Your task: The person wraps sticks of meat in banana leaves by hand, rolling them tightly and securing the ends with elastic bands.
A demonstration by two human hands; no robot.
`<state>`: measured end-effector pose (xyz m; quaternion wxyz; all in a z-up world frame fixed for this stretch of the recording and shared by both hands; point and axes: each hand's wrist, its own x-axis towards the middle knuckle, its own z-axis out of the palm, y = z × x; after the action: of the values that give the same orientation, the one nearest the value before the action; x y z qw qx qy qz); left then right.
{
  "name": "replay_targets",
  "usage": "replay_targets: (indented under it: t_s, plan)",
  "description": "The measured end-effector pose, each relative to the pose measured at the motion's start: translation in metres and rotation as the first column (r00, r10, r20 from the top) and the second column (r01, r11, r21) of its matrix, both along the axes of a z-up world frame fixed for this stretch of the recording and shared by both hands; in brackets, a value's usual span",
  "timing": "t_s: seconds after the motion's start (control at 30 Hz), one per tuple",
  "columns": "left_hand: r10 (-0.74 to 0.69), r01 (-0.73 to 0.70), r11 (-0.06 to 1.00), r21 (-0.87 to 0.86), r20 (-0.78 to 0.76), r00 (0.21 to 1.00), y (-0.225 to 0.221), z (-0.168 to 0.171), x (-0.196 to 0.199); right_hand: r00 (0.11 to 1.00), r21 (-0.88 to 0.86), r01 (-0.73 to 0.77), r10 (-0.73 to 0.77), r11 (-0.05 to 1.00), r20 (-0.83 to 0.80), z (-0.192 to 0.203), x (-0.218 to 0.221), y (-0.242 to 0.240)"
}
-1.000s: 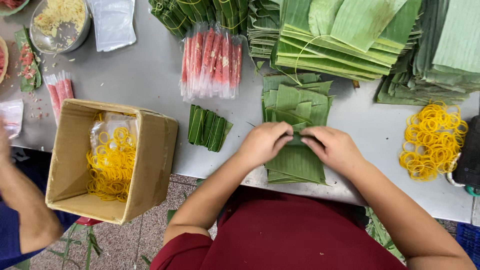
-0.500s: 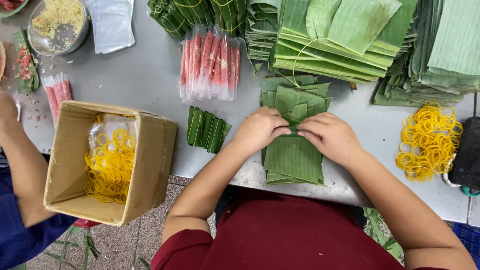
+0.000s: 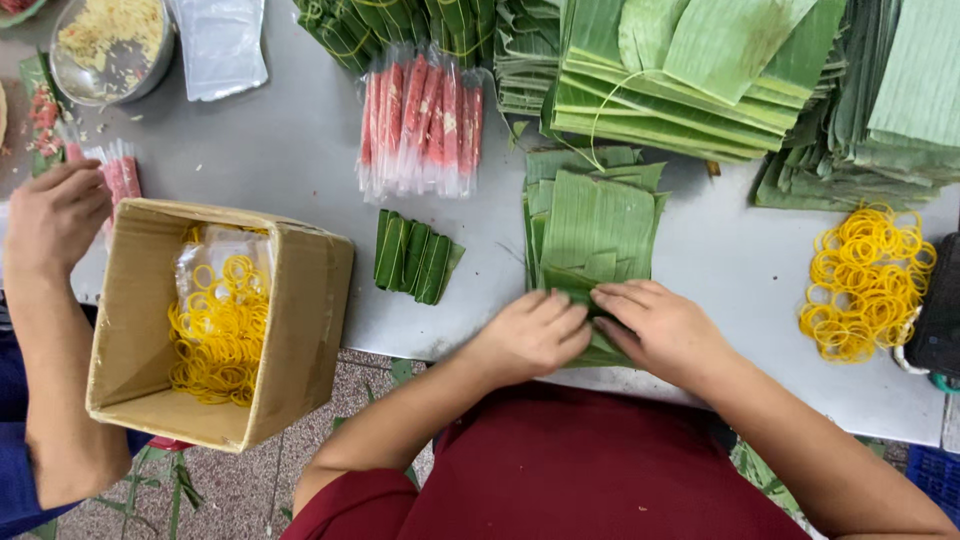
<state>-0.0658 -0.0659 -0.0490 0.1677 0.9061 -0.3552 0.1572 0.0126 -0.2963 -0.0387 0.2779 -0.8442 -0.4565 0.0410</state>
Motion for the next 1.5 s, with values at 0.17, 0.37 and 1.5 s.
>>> replay_targets:
  t_s: [0.17, 0.37, 1.5]
  plan:
    - [0.059, -0.254, 0.88, -0.401, -0.438, 0.897, 0.0, -0.02, 0.033, 0.962, 0.02, 0.078, -0.07, 0.997, -0.262, -0.007, 0.012, -0.006]
    - [0.071, -0.227, 0.919, -0.322, -0.431, 0.9, 0.005, -0.014, 0.046, 0.998, 0.017, 0.066, -0.066, 0.998, 0.008, -0.004, 0.01, 0.001]
    - [0.376, -0.429, 0.897, -0.103, -0.331, 0.865, -0.001, -0.007, 0.09, 0.952, -0.135, 0.235, -0.2, 0.962, 0.234, -0.007, 0.059, 0.034]
